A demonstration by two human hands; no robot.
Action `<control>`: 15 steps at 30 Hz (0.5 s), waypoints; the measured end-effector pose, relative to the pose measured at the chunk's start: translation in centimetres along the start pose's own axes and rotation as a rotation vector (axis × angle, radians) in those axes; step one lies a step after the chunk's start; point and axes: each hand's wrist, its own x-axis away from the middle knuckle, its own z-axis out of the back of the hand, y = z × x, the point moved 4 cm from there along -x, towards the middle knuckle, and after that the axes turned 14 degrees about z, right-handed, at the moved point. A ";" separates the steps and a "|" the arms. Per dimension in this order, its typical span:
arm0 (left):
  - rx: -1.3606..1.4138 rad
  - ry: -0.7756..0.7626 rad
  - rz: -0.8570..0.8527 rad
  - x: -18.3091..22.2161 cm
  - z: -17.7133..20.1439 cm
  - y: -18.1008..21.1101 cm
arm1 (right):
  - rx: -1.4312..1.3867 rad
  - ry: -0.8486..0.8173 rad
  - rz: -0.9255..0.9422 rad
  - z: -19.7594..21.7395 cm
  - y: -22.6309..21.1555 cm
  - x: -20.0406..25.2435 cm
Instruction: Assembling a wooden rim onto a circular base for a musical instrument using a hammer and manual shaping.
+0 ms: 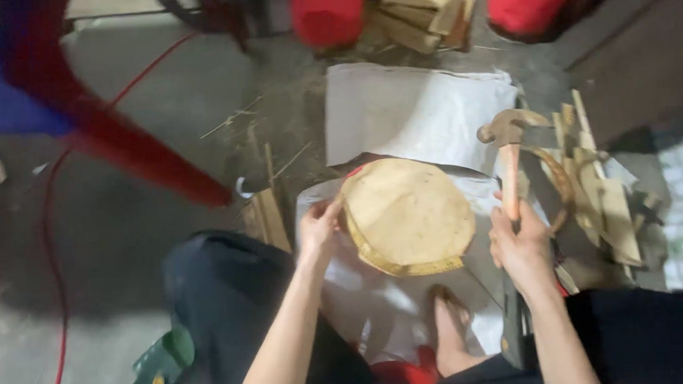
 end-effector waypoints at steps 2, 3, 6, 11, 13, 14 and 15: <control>-0.020 0.006 0.009 1.2 0.2 0.5 | 0.180 0.052 -0.032 0.8 3.1 -0.3; -0.020 0.036 0.014 1.7 0.5 1.0 | 0.352 0.075 -0.054 1.2 4.5 -0.6; -0.015 0.034 0.006 1.8 0.5 1.4 | 0.611 0.003 -0.050 0.6 13.3 -1.9; -0.041 0.017 0.025 4.0 0.3 2.9 | 0.767 -0.222 -0.266 0.7 19.6 2.0; -0.043 0.007 0.037 5.7 0.0 4.0 | 0.778 -0.264 -0.271 0.7 20.3 3.3; -0.037 0.001 0.048 5.9 -0.1 4.1 | 0.777 -0.264 -0.283 0.8 20.3 3.5; -0.032 -0.001 0.059 6.1 -0.1 4.2 | 0.774 -0.267 -0.296 0.7 20.4 4.0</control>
